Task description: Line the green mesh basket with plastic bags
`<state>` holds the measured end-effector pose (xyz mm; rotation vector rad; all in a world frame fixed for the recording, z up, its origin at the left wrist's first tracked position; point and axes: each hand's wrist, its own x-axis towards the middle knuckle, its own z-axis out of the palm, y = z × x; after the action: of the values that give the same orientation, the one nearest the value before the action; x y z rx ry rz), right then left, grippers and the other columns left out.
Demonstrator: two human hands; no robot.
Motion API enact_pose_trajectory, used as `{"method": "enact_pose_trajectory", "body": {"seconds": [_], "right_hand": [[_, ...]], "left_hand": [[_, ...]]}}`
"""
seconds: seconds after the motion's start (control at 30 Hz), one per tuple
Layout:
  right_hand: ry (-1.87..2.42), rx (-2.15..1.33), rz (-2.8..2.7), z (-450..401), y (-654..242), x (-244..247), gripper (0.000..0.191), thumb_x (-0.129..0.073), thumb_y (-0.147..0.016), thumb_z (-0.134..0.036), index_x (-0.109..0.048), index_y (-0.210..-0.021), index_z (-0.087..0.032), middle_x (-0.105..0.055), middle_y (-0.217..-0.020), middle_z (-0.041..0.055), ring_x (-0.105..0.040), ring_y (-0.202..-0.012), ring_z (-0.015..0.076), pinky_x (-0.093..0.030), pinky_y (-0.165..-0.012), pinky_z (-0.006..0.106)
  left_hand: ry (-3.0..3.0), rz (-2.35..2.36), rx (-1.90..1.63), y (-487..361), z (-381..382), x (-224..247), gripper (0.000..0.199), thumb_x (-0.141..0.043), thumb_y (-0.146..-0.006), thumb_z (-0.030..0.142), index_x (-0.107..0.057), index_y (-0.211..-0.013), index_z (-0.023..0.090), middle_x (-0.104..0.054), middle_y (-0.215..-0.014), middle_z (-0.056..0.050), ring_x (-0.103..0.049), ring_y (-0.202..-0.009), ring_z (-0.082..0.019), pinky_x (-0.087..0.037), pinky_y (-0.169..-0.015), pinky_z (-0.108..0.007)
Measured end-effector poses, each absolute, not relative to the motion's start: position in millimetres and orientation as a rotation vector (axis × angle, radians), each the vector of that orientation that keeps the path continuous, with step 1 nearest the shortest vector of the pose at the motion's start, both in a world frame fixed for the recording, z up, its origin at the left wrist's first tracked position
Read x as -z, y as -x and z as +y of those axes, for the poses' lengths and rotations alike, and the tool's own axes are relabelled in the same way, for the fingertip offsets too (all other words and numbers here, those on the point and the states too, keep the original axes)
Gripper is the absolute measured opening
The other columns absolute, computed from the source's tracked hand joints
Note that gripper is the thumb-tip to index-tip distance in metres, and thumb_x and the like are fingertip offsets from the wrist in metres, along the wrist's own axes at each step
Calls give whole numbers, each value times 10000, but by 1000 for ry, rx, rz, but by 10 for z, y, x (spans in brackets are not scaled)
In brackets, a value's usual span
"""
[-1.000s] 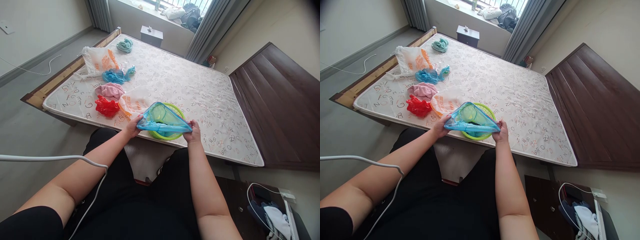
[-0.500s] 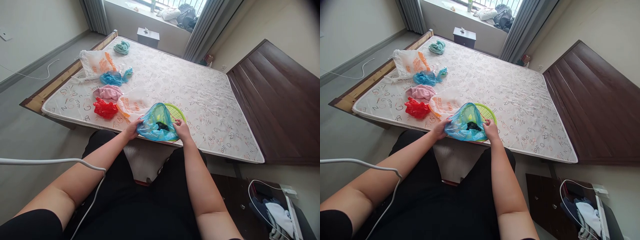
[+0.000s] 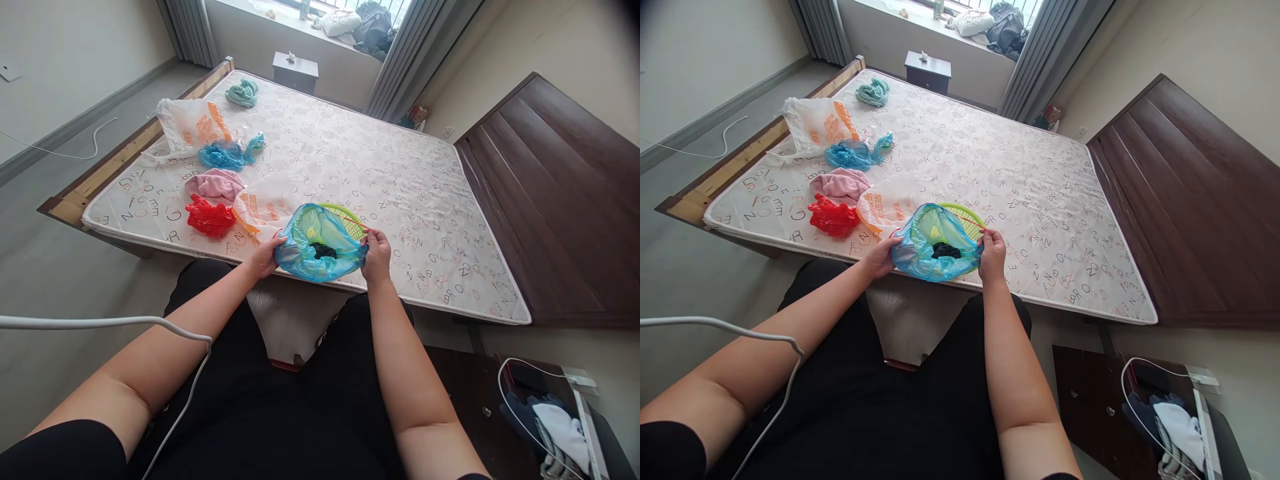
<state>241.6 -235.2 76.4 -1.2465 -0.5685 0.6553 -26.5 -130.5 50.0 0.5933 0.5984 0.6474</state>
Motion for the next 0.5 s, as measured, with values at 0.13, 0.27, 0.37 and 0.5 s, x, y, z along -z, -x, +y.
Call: {"method": "enact_pose_trajectory", "body": {"seconds": [0.13,0.27,0.37,0.5], "right_hand": [[1166,-632,-488,-2363,-2428,-840,257,-670,-903,-498,-645,-834,-252,-536,-648,-45,-541,-611,94,-475,-569,190],[1206,-526,-434,-2399,-2493,-928,307,-645,-921,-509,-617,-783,-237,-640,-799,-6,-597,-702,108,-497,-607,219],[1247,-459,-444,-2438,-2549,-1036,263,-632,-924,-474,-637,-804,-239,-697,-1008,10,-653,-937,144,-527,-741,263],[1170,-481,-435,-2490,-2621,-1246,216,-589,-906,-403,-638,-779,-236,-706,-1187,6,-627,-1179,178,-512,-915,334]], "left_hand": [[-581,602,-726,299,-1259,-540,373,-689,-859,250,-655,-1219,160,-755,-954,-69,-742,-820,-219,-625,-725,-330],[-630,774,-788,364,-1177,-533,368,-690,-912,335,-640,-1244,185,-744,-920,-48,-715,-699,-181,-626,-646,-317],[-762,934,-750,434,-1131,-522,337,-688,-936,401,-650,-1184,175,-720,-850,-47,-695,-636,-171,-617,-591,-302],[-851,975,-699,583,-1056,-564,374,-677,-937,483,-633,-1085,142,-693,-790,-62,-722,-654,-198,-629,-605,-323]]}}
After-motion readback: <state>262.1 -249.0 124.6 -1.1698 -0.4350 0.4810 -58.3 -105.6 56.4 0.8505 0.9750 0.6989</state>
